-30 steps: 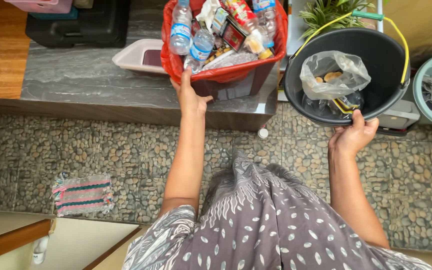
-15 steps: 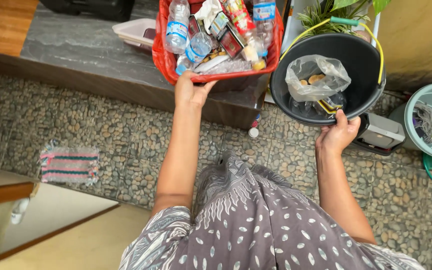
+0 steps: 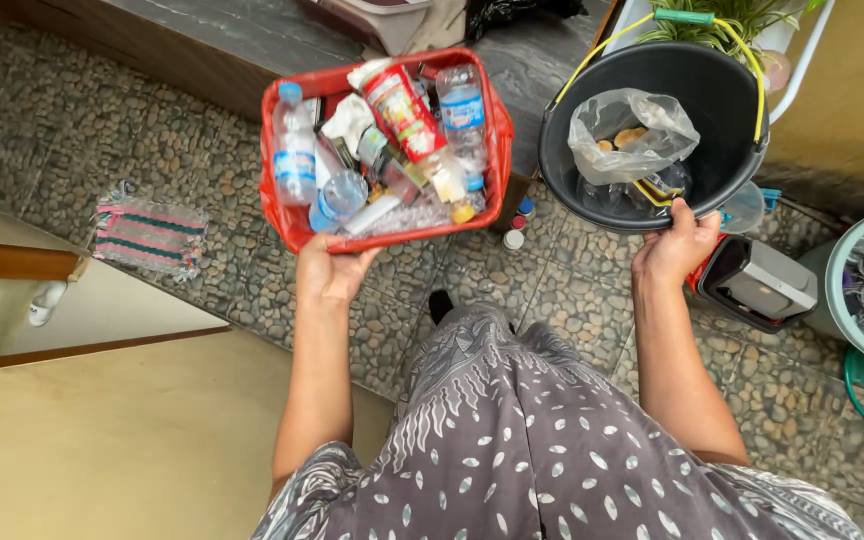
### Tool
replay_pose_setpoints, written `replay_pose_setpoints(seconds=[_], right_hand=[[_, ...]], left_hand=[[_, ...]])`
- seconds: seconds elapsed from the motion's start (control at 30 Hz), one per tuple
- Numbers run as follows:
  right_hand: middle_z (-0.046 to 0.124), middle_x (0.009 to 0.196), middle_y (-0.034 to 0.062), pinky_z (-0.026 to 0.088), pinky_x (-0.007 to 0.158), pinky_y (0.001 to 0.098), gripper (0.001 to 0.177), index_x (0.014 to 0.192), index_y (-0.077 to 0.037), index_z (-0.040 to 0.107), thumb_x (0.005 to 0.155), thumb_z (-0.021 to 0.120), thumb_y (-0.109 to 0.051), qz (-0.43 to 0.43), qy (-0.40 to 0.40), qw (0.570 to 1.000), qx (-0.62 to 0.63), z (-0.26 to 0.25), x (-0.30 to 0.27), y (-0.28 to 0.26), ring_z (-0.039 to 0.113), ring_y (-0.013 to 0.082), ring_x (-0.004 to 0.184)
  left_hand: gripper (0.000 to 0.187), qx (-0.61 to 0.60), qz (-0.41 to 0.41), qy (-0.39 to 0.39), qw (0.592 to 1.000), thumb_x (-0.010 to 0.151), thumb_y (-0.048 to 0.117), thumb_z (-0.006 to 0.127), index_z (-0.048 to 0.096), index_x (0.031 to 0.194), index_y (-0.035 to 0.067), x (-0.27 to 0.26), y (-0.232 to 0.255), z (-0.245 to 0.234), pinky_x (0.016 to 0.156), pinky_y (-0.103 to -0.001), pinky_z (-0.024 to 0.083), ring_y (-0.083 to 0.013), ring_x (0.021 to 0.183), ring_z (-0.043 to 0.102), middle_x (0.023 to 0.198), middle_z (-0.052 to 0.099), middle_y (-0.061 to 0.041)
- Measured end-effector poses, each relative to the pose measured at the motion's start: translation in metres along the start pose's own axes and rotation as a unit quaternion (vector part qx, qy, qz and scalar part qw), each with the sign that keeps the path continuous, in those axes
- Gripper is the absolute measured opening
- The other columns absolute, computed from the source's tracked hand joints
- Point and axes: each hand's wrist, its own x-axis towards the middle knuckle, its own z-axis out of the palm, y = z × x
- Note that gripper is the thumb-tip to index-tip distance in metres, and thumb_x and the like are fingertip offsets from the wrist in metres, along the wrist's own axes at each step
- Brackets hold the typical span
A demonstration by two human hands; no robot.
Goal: Sort various trash items like plastic bottles and containers into different bins.
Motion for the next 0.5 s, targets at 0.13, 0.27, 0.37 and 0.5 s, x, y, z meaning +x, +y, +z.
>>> replay_pose_setpoints(seconds=[0.13,0.27,0.37,0.5], right_hand=[[0.059,0.091,0.0036,0.061,0.059,0.0337,0.018,0.095,-0.008,0.049,0.095,0.057,0.008,0.012,0.018,1.0,-0.008,-0.031,-0.003,-0.008,0.065,0.015,0.074],[0.061,0.096,0.0063,0.057,0.067,0.0319,0.018,0.103,-0.005,0.053,0.096,0.055,0.011,-0.031,0.006,0.999,0.0,-0.053,-0.017,-0.026,0.063,0.0165,0.081],[0.064,0.102,0.0082,0.062,0.077,0.0337,0.02,0.106,-0.004,0.055,0.093,0.052,0.012,-0.042,0.029,0.999,0.019,-0.074,-0.028,-0.034,0.067,0.0184,0.088],[0.063,0.109,0.0103,0.059,0.08,0.0301,0.021,0.113,0.0,0.056,0.099,0.057,0.016,-0.105,0.065,0.992,-0.004,-0.154,-0.025,-0.005,0.064,0.018,0.091]], left_hand=[[0.069,0.014,-0.021,0.014,1.0,0.076,-0.002,0.046,0.038,0.144,-0.01,-0.027,-0.016,-0.017,0.108,-0.072,0.042,-0.0524,0.138,0.047,0.148,0.048,-0.031],[0.066,0.057,-0.067,0.04,0.995,0.077,-0.001,0.046,0.041,0.143,-0.009,-0.032,-0.041,-0.04,0.107,-0.07,0.044,-0.0509,0.135,0.05,0.144,0.051,-0.03],[0.064,0.068,-0.116,0.059,0.989,0.078,-0.001,0.047,0.041,0.142,-0.01,-0.024,-0.063,-0.067,0.107,-0.069,0.045,-0.0506,0.134,0.051,0.142,0.052,-0.03],[0.064,0.124,-0.178,0.053,0.975,0.076,-0.002,0.048,0.043,0.139,-0.01,-0.009,-0.102,-0.105,0.107,-0.068,0.046,-0.0491,0.132,0.052,0.142,0.052,-0.03]])
